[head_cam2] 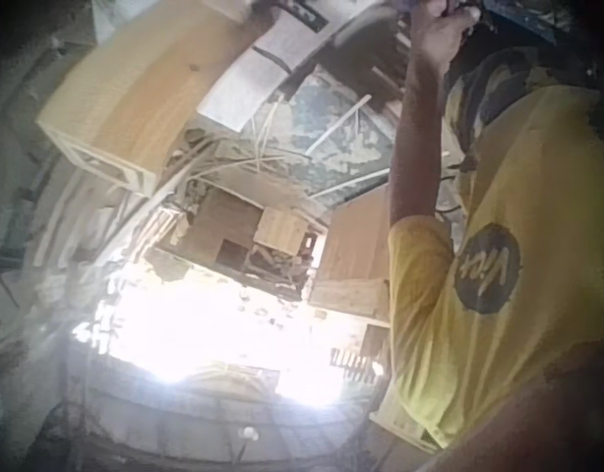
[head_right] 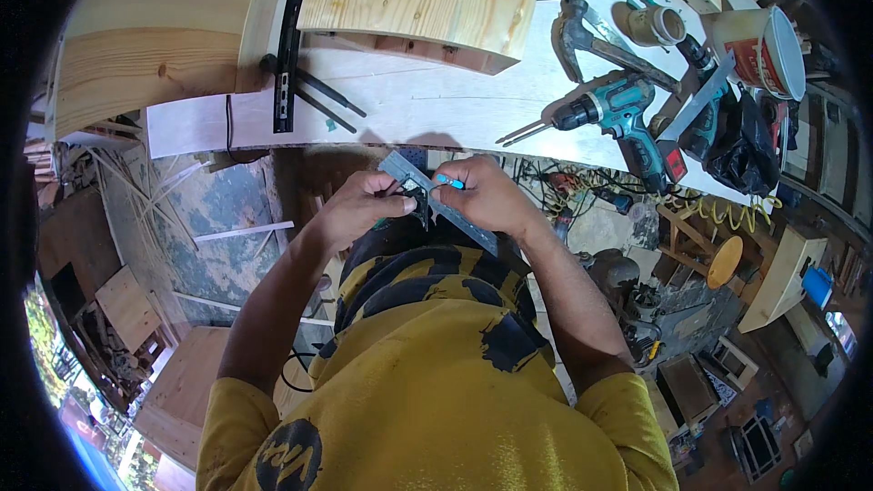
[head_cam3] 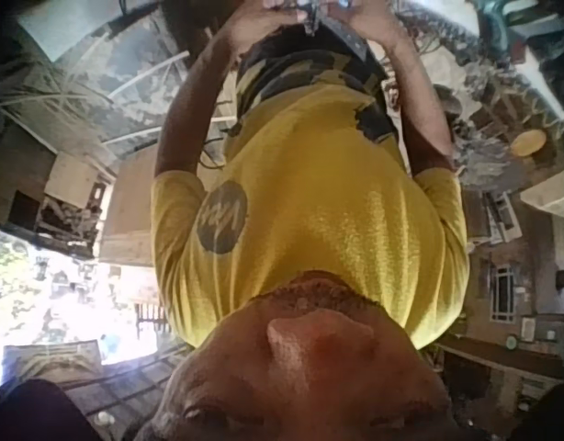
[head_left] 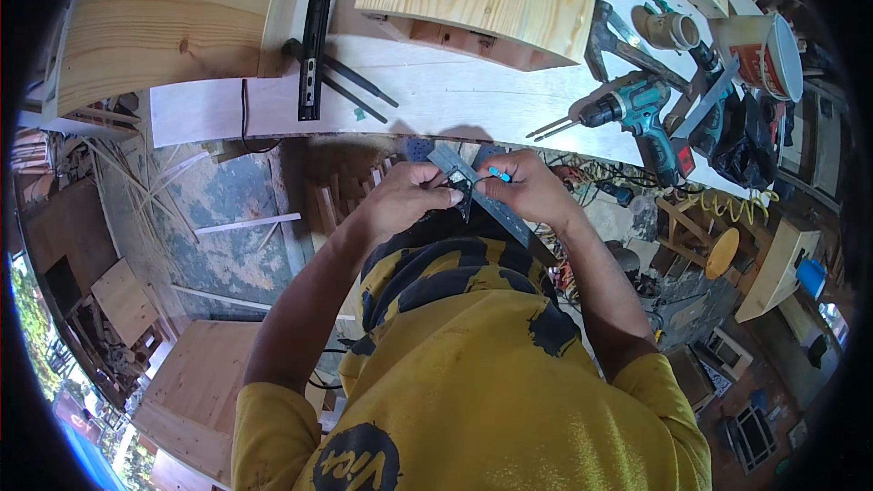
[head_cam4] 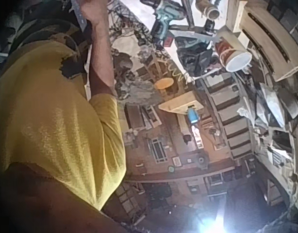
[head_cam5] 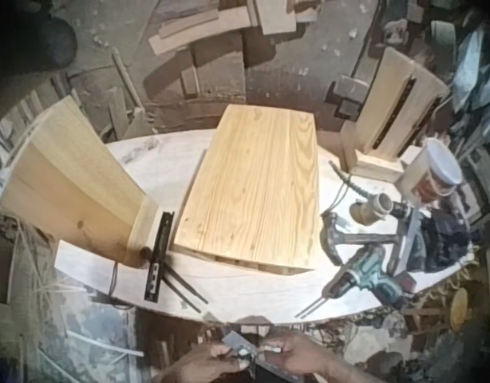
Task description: Measuring, marking, and drilling a wooden assembly using a combination square and power drill with a flexible extension.
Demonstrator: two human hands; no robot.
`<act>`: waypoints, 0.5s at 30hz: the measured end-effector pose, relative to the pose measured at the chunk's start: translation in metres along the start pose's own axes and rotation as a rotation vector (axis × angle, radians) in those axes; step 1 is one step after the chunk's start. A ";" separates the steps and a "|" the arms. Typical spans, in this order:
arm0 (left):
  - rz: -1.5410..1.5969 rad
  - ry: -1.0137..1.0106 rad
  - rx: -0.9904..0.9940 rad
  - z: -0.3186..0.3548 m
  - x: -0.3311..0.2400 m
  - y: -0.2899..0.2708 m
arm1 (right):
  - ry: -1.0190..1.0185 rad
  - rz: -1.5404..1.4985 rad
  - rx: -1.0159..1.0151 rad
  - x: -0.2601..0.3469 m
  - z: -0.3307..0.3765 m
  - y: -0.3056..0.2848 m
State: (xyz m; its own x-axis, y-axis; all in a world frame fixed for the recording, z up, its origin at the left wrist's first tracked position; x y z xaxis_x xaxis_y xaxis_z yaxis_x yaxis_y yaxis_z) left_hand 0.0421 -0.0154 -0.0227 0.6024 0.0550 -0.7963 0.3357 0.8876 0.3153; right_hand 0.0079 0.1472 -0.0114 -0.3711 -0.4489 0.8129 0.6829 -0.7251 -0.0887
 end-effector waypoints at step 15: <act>-0.750 0.430 -0.671 -0.001 -0.047 -0.031 | 0.064 -0.199 -0.232 -0.012 -0.034 -0.027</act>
State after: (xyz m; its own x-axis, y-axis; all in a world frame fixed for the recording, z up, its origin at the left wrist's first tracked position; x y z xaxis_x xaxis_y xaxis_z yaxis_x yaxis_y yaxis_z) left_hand 0.0024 -0.0453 0.0046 0.0623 -0.5638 -0.8236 -0.0301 0.8237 -0.5662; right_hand -0.0277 0.1548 -0.0378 -0.5271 -0.3124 0.7903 0.4332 -0.8988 -0.0663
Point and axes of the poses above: each hand's wrist, its own z-axis away from the middle knuckle, its own y-axis out of the palm, x = y × z, the point moved 6 cm from there along -z, towards the middle knuckle, and after that the axes turned 8 degrees about y, right-handed, at the moved point
